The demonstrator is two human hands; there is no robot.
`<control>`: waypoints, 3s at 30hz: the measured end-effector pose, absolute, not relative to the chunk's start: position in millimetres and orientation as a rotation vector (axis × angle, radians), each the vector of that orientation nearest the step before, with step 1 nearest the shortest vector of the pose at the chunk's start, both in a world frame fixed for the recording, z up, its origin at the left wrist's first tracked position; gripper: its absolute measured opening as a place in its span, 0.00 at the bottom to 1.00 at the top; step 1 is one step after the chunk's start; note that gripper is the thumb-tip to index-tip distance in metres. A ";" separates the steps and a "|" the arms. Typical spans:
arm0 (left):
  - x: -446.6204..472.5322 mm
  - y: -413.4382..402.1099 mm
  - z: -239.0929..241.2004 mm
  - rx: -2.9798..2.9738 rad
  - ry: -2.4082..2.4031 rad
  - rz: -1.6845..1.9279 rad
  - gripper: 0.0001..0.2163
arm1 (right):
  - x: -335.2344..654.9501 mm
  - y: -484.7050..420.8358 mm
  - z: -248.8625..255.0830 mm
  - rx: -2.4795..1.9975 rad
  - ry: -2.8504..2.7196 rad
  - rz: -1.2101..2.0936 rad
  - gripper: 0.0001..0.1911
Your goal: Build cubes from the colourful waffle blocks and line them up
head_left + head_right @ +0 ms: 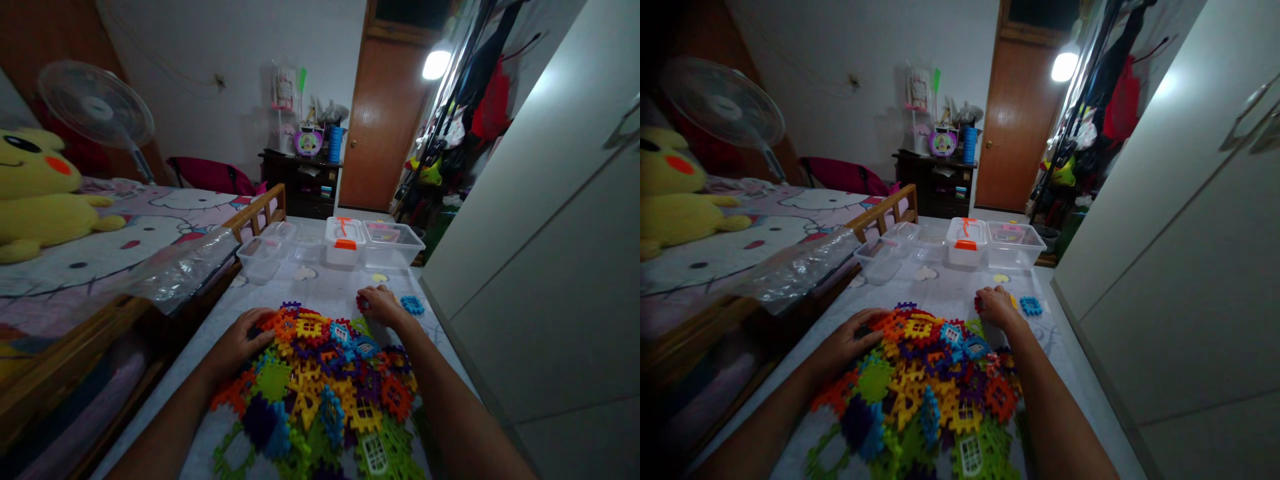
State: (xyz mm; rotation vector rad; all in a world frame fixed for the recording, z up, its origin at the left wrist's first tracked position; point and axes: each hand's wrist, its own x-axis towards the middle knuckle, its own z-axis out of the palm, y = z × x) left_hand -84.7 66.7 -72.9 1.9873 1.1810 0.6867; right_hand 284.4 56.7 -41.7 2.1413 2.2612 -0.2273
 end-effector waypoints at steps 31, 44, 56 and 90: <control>-82.9 66.0 -70.4 2.064 1.157 0.751 0.22 | 194.8 59.1 -25.3 2.025 2.614 -1.326 0.31; -84.6 68.5 -74.6 2.067 1.179 0.712 0.24 | 311.5 64.3 -5.7 2.377 2.437 -0.282 0.25; -85.6 67.6 -74.1 2.064 1.179 0.705 0.23 | 294.0 62.4 -34.2 2.222 2.230 -0.259 0.25; -84.7 67.5 -71.4 2.071 1.197 0.682 0.25 | 217.7 -17.9 -22.1 2.026 2.652 -0.797 0.28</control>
